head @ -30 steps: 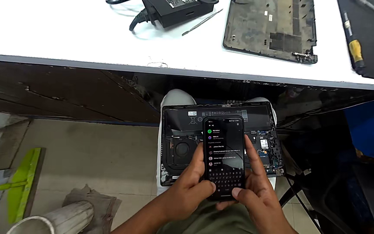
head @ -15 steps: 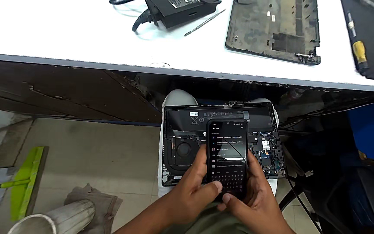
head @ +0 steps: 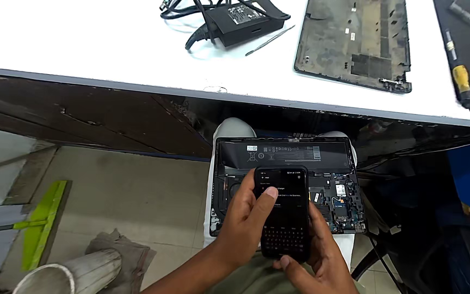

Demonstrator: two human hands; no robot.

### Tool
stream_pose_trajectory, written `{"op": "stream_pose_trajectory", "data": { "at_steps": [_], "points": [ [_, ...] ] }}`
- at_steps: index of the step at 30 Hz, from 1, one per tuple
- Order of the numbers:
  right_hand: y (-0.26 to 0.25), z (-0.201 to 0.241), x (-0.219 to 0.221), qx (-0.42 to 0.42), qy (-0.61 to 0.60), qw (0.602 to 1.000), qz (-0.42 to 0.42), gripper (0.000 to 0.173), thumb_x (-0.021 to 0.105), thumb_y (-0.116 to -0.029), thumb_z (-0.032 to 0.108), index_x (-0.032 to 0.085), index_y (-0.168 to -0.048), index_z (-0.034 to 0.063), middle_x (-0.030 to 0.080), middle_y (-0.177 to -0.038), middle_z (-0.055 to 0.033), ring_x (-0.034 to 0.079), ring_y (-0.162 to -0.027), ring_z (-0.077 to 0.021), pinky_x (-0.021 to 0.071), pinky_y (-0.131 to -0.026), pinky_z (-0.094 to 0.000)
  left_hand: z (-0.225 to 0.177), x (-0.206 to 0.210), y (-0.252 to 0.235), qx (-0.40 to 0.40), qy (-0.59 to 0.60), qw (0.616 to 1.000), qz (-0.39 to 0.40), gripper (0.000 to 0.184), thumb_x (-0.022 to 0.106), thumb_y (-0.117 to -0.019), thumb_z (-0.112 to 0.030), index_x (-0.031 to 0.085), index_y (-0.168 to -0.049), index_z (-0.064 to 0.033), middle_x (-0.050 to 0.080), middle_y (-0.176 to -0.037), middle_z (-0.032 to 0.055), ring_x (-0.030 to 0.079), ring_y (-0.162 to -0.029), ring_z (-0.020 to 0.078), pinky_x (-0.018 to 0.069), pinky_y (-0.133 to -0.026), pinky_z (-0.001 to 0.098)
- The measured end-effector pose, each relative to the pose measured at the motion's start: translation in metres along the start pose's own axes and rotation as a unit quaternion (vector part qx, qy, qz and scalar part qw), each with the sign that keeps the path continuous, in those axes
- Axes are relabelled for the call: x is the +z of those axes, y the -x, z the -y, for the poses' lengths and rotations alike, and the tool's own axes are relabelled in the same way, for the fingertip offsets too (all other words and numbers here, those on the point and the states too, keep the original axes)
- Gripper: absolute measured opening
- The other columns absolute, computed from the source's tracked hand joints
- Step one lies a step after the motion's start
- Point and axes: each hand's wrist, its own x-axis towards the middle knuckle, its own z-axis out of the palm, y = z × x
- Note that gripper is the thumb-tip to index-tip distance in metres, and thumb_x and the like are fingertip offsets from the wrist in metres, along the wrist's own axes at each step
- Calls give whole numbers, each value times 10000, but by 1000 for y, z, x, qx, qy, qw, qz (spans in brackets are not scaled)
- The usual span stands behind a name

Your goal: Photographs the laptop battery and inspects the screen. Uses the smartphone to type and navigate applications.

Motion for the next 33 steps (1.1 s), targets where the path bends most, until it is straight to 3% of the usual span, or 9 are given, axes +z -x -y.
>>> {"op": "stream_pose_trajectory", "data": {
  "at_steps": [3, 6, 9, 12, 17, 23, 25, 29, 33],
  "points": [
    [0, 2, -2, 21, -42, 999, 17, 899, 590, -878, -81, 66, -1605, -8, 534, -1412, -217, 673, -1145, -386, 665, -784, -558, 3, -5, 2, 0, 25, 1000, 15, 481, 367, -1087, -383, 445, -1507, -161, 632, -1319, 89, 655, -1160, 212, 576, -968, 394],
    [-1, 3, -4, 30, -83, 996, 31, 864, 505, -871, -95, 62, -1606, 1, 518, -1422, -226, 650, -1179, -406, 654, -771, -592, 4, -7, 1, -4, 35, 999, 25, 457, 378, -1063, -285, 439, -1498, -160, 631, -1305, 96, 663, -1136, 212, 590, -933, 389],
    [-2, 3, -4, 31, -87, 995, 35, 851, 496, -885, -95, 63, -1610, 7, 520, -1427, -224, 649, -1185, -402, 652, -781, -591, 0, -4, 0, -17, 20, 1000, 17, 446, 428, -1053, -164, 427, -1498, -137, 650, -1262, 131, 691, -1073, 255, 616, -882, 402],
    [-2, 4, -4, 37, -94, 994, 37, 854, 493, -884, -98, 53, -1610, -1, 511, -1436, -226, 641, -1198, -406, 648, -787, -600, -2, -1, 0, -31, 2, 999, -13, 405, 443, -1067, -131, 449, -1472, -129, 674, -1218, 140, 713, -1025, 269, 633, -843, 400],
    [-2, 4, -5, 36, -94, 994, 39, 792, 430, -900, -75, 72, -1604, -7, 519, -1431, -220, 643, -1197, -396, 649, -779, -594, 4, -7, 1, -12, 29, 999, 14, 461, 361, -1091, -361, 440, -1502, -168, 642, -1294, 98, 676, -1116, 218, 601, -920, 389],
    [0, -5, -5, -8, 10, 999, 40, 752, 445, -935, -18, 113, -1610, -10, 542, -1419, -199, 675, -1153, -347, 662, -803, -551, 0, 0, -2, -21, 38, 999, -32, 412, 363, -1120, -364, 533, -1409, -125, 686, -1196, 133, 710, -1044, 252, 622, -875, 410],
    [1, -7, -5, -10, 32, 999, 40, 747, 443, -941, 4, 115, -1613, -8, 550, -1415, -191, 679, -1149, -334, 664, -813, -540, 1, -2, -2, -30, 44, 998, -32, 431, 357, -1119, -383, 523, -1422, -125, 686, -1220, 150, 709, -1070, 281, 623, -881, 433],
    [-1, -1, -6, 14, -25, 999, 34, 721, 372, -922, -59, 136, -1602, -16, 549, -1407, -211, 674, -1152, -364, 661, -788, -558, 7, -8, 1, -23, 56, 998, -16, 563, 347, -1076, -542, 489, -1492, -189, 645, -1315, 77, 655, -1165, 209, 565, -981, 403],
    [-3, 6, -9, 39, -79, 996, 27, 681, 332, -942, -72, 150, -1593, 4, 556, -1385, -225, 670, -1150, -382, 656, -760, -566, 9, -13, 5, -20, 56, 997, 47, 541, 389, -1076, -475, 411, -1536, -190, 603, -1366, 81, 629, -1202, 207, 544, -1017, 396]
  ]
}}
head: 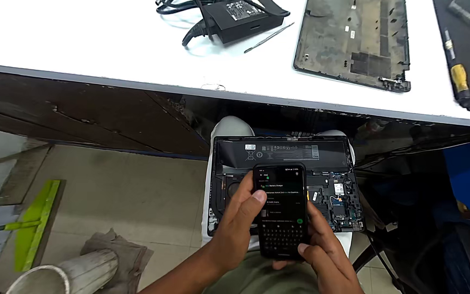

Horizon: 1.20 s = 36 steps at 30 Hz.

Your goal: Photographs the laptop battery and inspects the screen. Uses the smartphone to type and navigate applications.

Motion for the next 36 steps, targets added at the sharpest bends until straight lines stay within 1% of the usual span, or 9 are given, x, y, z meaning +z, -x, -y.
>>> {"op": "stream_pose_trajectory", "data": {
  "at_steps": [3, 7, 12, 16, 19, 25, 30, 33, 36],
  "points": [
    [1, 3, -3, 3, -30, 1000, -1, 686, 332, -951, -70, 149, -1603, 37, 551, -1388, -238, 665, -1151, -401, 648, -766, -579, 5, 0, 8, -3, -5, 999, 39, 572, 470, -1063, -410, 348, -1574, -183, 602, -1378, 100, 635, -1203, 224, 554, -1014, 398],
    [0, 4, -6, 5, -45, 999, -7, 703, 326, -947, -75, 153, -1613, 69, 560, -1363, -240, 667, -1143, -401, 646, -758, -584, 17, 1, 19, -11, -20, 995, 97, 624, 526, -1021, -211, 254, -1581, -160, 601, -1365, 128, 646, -1198, 264, 577, -998, 437],
    [-1, 6, -6, 9, -53, 999, -6, 724, 325, -939, -81, 138, -1619, 82, 550, -1378, -238, 666, -1146, -394, 646, -756, -575, 26, 2, 28, -8, -45, 993, 113, 782, 567, -974, -142, 109, -1608, -158, 564, -1421, 112, 622, -1254, 260, 566, -1038, 463],
    [-1, 6, -5, 11, -50, 999, -7, 723, 337, -939, -84, 141, -1617, 71, 549, -1378, -234, 663, -1152, -389, 648, -763, -568, 25, 3, 27, 2, -46, 993, 113, 784, 602, -965, -126, 137, -1596, -166, 572, -1406, 112, 628, -1242, 267, 574, -1026, 465],
    [-2, 7, -5, 8, -44, 999, -8, 723, 336, -942, -88, 135, -1618, 72, 551, -1376, -232, 664, -1152, -382, 650, -766, -556, 24, 3, 26, 5, -41, 992, 120, 807, 602, -962, -115, 115, -1604, -161, 569, -1409, 119, 624, -1250, 270, 570, -1032, 462],
    [-2, 6, -7, -7, -60, 998, 13, 767, 392, -915, -73, 131, -1619, 82, 535, -1389, -233, 648, -1174, -381, 641, -791, -560, 23, 6, 25, 1, -42, 993, 107, 797, 640, -978, -155, 139, -1598, -170, 590, -1381, 115, 644, -1219, 270, 585, -1013, 453],
    [-2, 6, -6, -1, -60, 998, 6, 775, 401, -912, -82, 125, -1618, 79, 534, -1388, -240, 650, -1169, -393, 642, -786, -565, 23, 5, 24, -3, -49, 993, 106, 794, 624, -977, -157, 136, -1602, -175, 583, -1390, 108, 637, -1226, 262, 579, -1021, 450],
    [-2, 6, -5, 1, -56, 998, -1, 796, 422, -910, -95, 108, -1621, 76, 536, -1387, -245, 653, -1163, -397, 644, -785, -560, 22, 8, 24, -5, -54, 994, 93, 756, 638, -987, -165, 173, -1583, -171, 607, -1355, 102, 657, -1193, 253, 592, -1001, 435],
    [-3, 6, -5, 0, -55, 998, -4, 797, 433, -907, -95, 115, -1618, 73, 541, -1382, -243, 657, -1157, -399, 647, -775, -565, 23, 6, 24, -9, -49, 994, 100, 770, 623, -984, -158, 151, -1592, -171, 602, -1368, 104, 650, -1208, 256, 587, -1009, 439]
  ]
}}
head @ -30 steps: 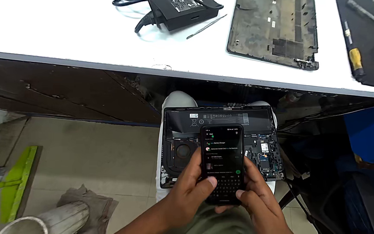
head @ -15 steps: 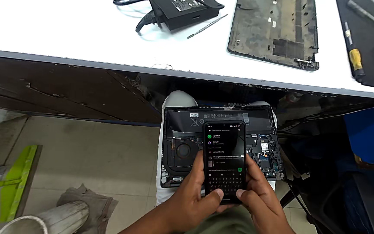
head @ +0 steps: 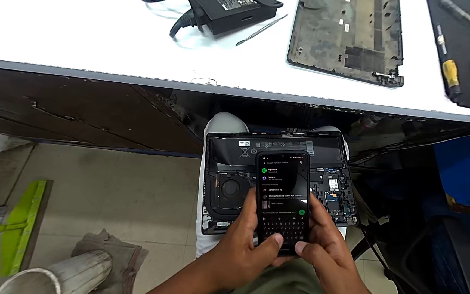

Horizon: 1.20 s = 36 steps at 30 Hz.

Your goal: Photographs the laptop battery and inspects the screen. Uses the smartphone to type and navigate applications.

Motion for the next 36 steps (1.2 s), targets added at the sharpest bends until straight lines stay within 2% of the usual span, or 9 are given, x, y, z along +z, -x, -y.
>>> {"op": "stream_pose_trajectory", "data": {
  "at_steps": [9, 14, 17, 21, 23, 26, 29, 32, 36],
  "points": [
    [2, 0, 4, 6, 19, 999, -42, 785, 522, -948, -90, 127, -1611, 51, 580, -1329, -241, 695, -1083, -387, 668, -703, -515, 2, -3, 1, 17, 4, 999, 40, 835, 576, -927, -77, 93, -1604, -158, 559, -1423, 109, 606, -1273, 251, 554, -1052, 451],
    [3, 0, 3, 2, 15, 999, -38, 784, 488, -939, -89, 124, -1616, 68, 580, -1333, -234, 698, -1074, -382, 665, -680, -510, 1, -6, 2, 25, 3, 998, 65, 820, 528, -938, -77, 66, -1610, -168, 525, -1460, 113, 574, -1312, 260, 533, -1078, 470],
    [2, 2, 8, -3, 44, 997, -66, 794, 619, -953, -41, 163, -1598, 44, 613, -1279, -233, 722, -995, -363, 671, -631, -453, 1, -6, 2, 38, -1, 996, 83, 817, 508, -943, -71, 47, -1612, -151, 499, -1482, 116, 548, -1339, 256, 511, -1105, 466],
    [-2, -2, 12, -14, 82, 990, -112, 808, 761, -912, 49, 289, -1567, 71, 646, -1207, -221, 734, -882, -334, 650, -518, -386, 0, -5, 2, 45, -28, 995, 89, 841, 513, -947, -107, 4, -1616, -124, 481, -1501, 111, 520, -1370, 233, 490, -1133, 448],
    [-1, -2, 12, -16, 84, 990, -108, 799, 746, -920, 40, 281, -1568, 68, 641, -1216, -220, 733, -891, -337, 655, -527, -395, 0, -5, 2, 41, -18, 995, 88, 800, 493, -971, -94, 19, -1614, -140, 491, -1490, 111, 533, -1354, 235, 497, -1124, 445],
    [2, -1, 7, -13, 56, 997, -60, 813, 590, -921, -48, 155, -1602, 44, 599, -1300, -228, 717, -1006, -359, 667, -619, -455, -1, -6, 2, 19, 32, 996, 82, 727, 414, -982, -19, 72, -1603, -178, 531, -1440, 125, 602, -1270, 253, 553, -1045, 446],
    [2, 0, 5, -7, 39, 998, -44, 792, 498, -924, -85, 131, -1612, 58, 593, -1319, -228, 709, -1047, -371, 667, -653, -491, -1, -8, 1, 6, 51, 995, 85, 740, 420, -966, -24, 75, -1600, -189, 540, -1431, 132, 611, -1257, 265, 562, -1024, 453],
    [1, 0, 7, -6, 38, 998, -53, 738, 476, -967, -92, 144, -1611, 49, 601, -1301, -234, 712, -1032, -375, 668, -639, -487, 0, -9, 2, 15, 44, 995, 86, 758, 452, -967, -55, 62, -1604, -179, 515, -1459, 134, 581, -1297, 274, 538, -1062, 472],
    [2, 0, 5, -13, 33, 999, -38, 790, 500, -925, -86, 106, -1601, 17, 594, -1321, -229, 708, -1051, -361, 666, -656, -481, 1, -9, 2, 26, 34, 995, 88, 762, 476, -996, -118, 29, -1612, -162, 501, -1477, 130, 566, -1318, 261, 522, -1088, 466]
  ]
}}
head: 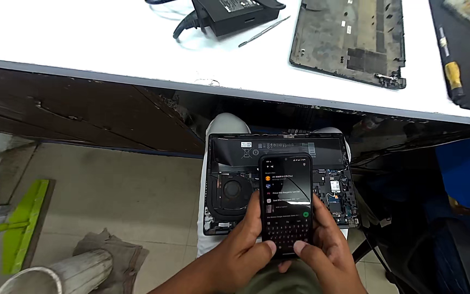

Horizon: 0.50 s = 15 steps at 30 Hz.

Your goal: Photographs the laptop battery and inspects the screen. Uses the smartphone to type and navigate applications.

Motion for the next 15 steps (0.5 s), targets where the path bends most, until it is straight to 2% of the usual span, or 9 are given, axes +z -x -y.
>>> {"op": "stream_pose_trajectory", "data": {
  "at_steps": [4, 7, 15],
  "points": [
    [-1, 1, -1, -4, -9, 1000, 10, 801, 508, -916, -81, 100, -1598, 9, 577, -1338, -233, 697, -1068, -376, 665, -664, -499, -2, -1, -1, 4, -22, 1000, -11, 728, 492, -1032, -201, 55, -1613, -157, 513, -1469, 125, 574, -1309, 257, 527, -1086, 463],
    [0, 1, 0, 4, -11, 1000, 13, 809, 510, -908, -85, 94, -1596, -2, 558, -1363, -234, 686, -1093, -384, 665, -666, -511, -6, -5, -5, 2, -38, 998, -46, 733, 512, -1019, -251, 94, -1617, -176, 520, -1466, 121, 579, -1302, 266, 538, -1068, 467],
    [2, 1, 5, 14, -4, 1000, 24, 820, 497, -892, -117, 69, -1586, -40, 553, -1377, -231, 681, -1114, -386, 665, -687, -526, -21, -12, -16, 6, -31, 993, -111, 749, 492, -984, -202, 131, -1640, -235, 512, -1475, 123, 596, -1271, 281, 567, -1003, 449]
  ]
}}
